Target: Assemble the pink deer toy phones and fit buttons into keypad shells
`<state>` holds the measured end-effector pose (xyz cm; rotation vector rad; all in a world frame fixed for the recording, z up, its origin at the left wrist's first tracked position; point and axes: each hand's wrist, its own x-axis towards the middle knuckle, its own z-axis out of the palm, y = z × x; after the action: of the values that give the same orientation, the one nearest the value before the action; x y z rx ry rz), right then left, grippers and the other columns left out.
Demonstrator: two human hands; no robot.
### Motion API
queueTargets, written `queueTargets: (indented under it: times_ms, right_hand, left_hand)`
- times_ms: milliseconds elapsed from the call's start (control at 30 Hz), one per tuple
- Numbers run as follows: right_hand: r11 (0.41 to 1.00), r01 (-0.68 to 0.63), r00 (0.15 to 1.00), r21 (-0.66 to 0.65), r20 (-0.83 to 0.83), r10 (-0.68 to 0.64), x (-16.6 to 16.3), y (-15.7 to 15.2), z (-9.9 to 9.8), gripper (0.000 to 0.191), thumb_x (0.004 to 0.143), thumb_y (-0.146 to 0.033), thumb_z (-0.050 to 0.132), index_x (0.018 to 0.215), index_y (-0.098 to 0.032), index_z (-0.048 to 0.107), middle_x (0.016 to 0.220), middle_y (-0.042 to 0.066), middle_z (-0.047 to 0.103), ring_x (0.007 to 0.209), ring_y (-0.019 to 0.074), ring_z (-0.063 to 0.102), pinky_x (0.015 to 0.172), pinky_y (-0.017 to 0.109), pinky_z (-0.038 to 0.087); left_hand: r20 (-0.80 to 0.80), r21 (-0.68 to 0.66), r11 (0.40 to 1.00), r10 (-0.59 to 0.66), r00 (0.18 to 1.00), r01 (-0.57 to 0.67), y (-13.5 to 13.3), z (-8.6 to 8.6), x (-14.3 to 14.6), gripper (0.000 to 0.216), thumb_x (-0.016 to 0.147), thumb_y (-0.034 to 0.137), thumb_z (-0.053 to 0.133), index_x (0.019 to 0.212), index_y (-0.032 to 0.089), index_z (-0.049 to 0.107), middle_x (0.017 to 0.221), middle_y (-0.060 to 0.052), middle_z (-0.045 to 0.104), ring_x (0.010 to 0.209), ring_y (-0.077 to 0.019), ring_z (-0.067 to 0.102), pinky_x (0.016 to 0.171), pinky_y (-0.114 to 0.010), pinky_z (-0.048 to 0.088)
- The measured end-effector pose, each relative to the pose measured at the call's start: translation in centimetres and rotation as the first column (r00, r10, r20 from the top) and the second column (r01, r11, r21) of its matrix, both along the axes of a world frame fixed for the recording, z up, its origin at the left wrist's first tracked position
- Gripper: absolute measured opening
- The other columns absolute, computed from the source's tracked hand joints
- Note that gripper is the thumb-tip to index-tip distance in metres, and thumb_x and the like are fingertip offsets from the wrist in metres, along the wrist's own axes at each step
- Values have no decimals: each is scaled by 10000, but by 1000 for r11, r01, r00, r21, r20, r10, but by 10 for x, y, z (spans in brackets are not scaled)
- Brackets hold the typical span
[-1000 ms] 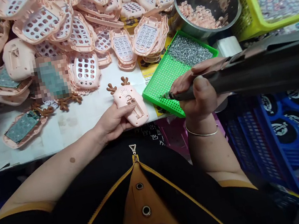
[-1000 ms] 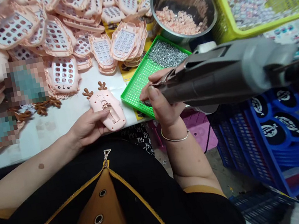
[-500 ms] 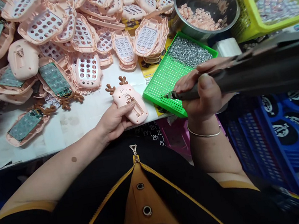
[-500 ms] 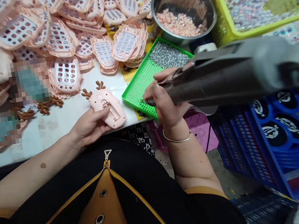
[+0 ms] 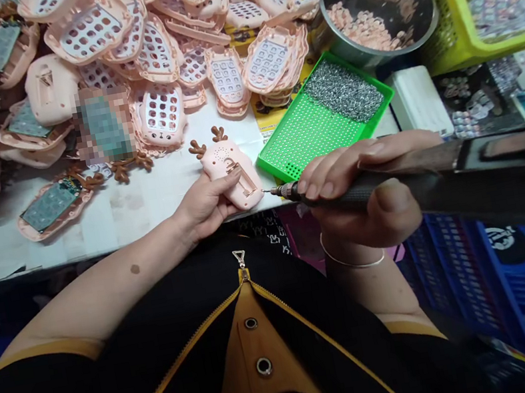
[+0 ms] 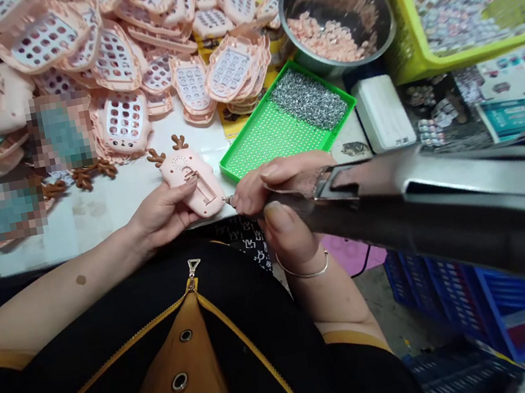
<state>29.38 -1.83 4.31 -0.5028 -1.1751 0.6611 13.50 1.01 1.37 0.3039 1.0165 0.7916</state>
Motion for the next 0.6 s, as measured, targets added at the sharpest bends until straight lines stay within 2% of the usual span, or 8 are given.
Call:
queueTargets:
  times_ms: [167,267,400,600]
  right_hand:
    - [995,-44,998,-88,38,47,4,4,-11,190,860,-417,734,982,-294,654,584,-73,532,466,117,534,429,270,470]
    - [994,-83,992,-67,92,89,4,8,-13,146,880,-400,709,993,-329,649,595,-82,536,449,111,518,401,262,442]
    - [984,-173,980,-40,91,176,3,16,-14,118,873,-339,717,942,-299,629,591,-83,524,440,108,531,392,259,454]
    - [978,-195,972,-75,117,203,2,18,-17,219,832,-418,750,833,-308,561,527,-104,495,368,104,469,353,256,429]
  left_hand:
    - [4,14,999,-30,1000,30,0,0,-1,321,819,130,735,1124,175,643,987,-75,742,876,-217,711,945,-538,572]
    - [-2,24,998,-51,999,51,1,-1,-1,316,813,121,737,1112,165,645,998,-78,743,850,-205,709,916,-511,587]
    - [-9,33,997,-76,997,76,1,-1,0,317,792,129,760,1086,159,646,956,-75,744,816,-196,704,881,-473,600]
    - [-51,46,995,-81,995,83,0,1,1,373,752,167,793,1093,182,643,882,-56,734,865,-234,713,911,-511,583]
